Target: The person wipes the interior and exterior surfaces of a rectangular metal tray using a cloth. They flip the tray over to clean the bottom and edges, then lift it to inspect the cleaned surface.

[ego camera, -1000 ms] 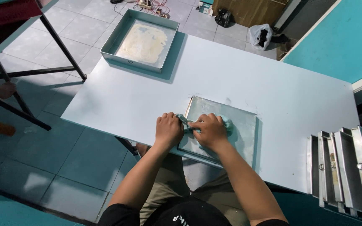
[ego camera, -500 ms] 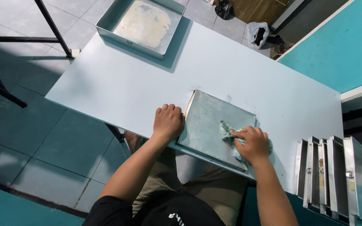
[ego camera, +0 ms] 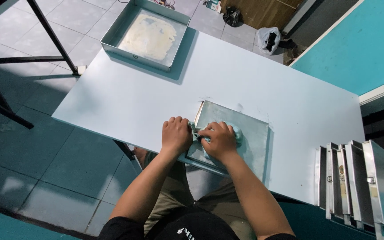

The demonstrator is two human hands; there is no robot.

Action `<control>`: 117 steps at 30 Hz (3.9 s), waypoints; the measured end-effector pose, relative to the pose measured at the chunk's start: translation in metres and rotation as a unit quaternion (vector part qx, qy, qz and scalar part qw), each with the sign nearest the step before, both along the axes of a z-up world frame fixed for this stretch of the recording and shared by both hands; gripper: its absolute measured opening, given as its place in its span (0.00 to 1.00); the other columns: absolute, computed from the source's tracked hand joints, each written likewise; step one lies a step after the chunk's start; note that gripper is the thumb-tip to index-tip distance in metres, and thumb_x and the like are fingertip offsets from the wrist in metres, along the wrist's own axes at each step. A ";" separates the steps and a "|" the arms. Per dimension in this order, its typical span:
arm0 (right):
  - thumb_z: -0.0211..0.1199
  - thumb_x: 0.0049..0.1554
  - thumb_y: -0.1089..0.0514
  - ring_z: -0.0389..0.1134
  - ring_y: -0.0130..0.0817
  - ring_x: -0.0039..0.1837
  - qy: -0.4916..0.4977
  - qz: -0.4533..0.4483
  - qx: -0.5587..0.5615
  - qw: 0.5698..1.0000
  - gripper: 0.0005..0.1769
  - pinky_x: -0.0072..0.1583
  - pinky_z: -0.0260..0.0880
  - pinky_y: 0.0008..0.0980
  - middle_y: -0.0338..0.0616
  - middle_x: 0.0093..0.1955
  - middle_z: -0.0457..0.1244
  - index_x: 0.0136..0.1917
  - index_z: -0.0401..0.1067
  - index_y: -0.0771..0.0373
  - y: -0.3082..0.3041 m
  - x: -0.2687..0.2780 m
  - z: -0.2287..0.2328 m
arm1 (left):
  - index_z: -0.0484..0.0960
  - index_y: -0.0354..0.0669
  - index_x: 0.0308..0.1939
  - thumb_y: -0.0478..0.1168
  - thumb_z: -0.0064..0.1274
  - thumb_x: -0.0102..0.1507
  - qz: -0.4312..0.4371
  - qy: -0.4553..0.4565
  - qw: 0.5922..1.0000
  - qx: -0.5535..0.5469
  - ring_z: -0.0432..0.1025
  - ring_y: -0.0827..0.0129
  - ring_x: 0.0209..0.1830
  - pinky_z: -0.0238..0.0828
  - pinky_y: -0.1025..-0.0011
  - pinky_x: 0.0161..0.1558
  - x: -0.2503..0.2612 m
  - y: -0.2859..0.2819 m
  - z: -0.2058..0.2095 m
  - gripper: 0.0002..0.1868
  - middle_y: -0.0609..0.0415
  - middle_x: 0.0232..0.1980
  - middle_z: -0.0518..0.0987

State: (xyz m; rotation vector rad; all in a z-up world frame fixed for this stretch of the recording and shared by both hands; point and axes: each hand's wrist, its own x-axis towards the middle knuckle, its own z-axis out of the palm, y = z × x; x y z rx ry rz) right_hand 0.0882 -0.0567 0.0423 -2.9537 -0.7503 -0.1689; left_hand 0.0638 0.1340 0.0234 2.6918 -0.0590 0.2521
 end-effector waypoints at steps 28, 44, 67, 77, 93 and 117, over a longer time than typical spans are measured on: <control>0.66 0.48 0.45 0.66 0.32 0.54 -0.010 0.021 0.033 0.999 0.11 0.58 0.65 0.41 0.25 0.46 0.65 0.46 0.81 0.29 0.001 -0.028 -0.003 | 0.83 0.44 0.36 0.45 0.48 0.65 0.005 -0.042 0.998 -0.037 0.74 0.53 0.39 0.68 0.61 0.40 0.006 0.002 -0.012 0.11 0.50 0.34 0.78; 0.66 0.45 0.46 0.68 0.32 0.57 -0.032 -0.109 -0.019 0.993 0.13 0.59 0.68 0.40 0.20 0.44 0.66 0.43 0.82 0.27 -0.152 -0.067 0.000 | 0.82 0.49 0.36 0.46 0.47 0.66 0.019 -0.065 0.998 -0.006 0.73 0.61 0.37 0.65 0.65 0.39 0.000 -0.003 -0.009 0.10 0.54 0.34 0.78; 0.67 0.40 0.48 0.67 0.36 0.50 -0.003 0.042 0.110 0.993 0.11 0.54 0.66 0.41 0.26 0.40 0.65 0.38 0.82 0.31 -0.088 -0.075 0.011 | 0.81 0.49 0.38 0.45 0.47 0.66 0.001 -0.016 1.000 0.004 0.72 0.60 0.40 0.64 0.66 0.41 0.004 0.000 -0.011 0.09 0.56 0.36 0.77; 0.65 0.44 0.46 0.68 0.30 0.56 0.022 -0.140 0.003 0.990 0.10 0.60 0.68 0.37 0.20 0.42 0.67 0.38 0.81 0.26 -0.130 -0.065 0.015 | 0.81 0.50 0.41 0.44 0.45 0.67 -0.023 0.004 0.999 0.024 0.71 0.62 0.42 0.63 0.67 0.43 0.000 -0.002 0.002 0.09 0.56 0.39 0.77; 0.61 0.49 0.42 0.68 0.38 0.58 0.027 -0.146 0.007 0.989 0.11 0.59 0.66 0.44 0.28 0.46 0.66 0.46 0.78 0.30 0.024 0.033 0.013 | 0.77 0.51 0.43 0.45 0.37 0.69 -0.091 0.029 0.995 0.036 0.70 0.60 0.45 0.62 0.66 0.45 0.008 0.004 0.000 0.12 0.56 0.42 0.74; 0.67 0.49 0.44 0.67 0.45 0.51 -0.075 -0.035 0.093 0.992 0.10 0.51 0.67 0.49 0.36 0.46 0.64 0.45 0.79 0.41 0.006 -0.033 0.004 | 0.75 0.49 0.38 0.50 0.49 0.57 -0.052 -0.052 0.996 0.041 0.71 0.50 0.47 0.66 0.56 0.44 0.011 0.000 -0.038 0.13 0.51 0.40 0.74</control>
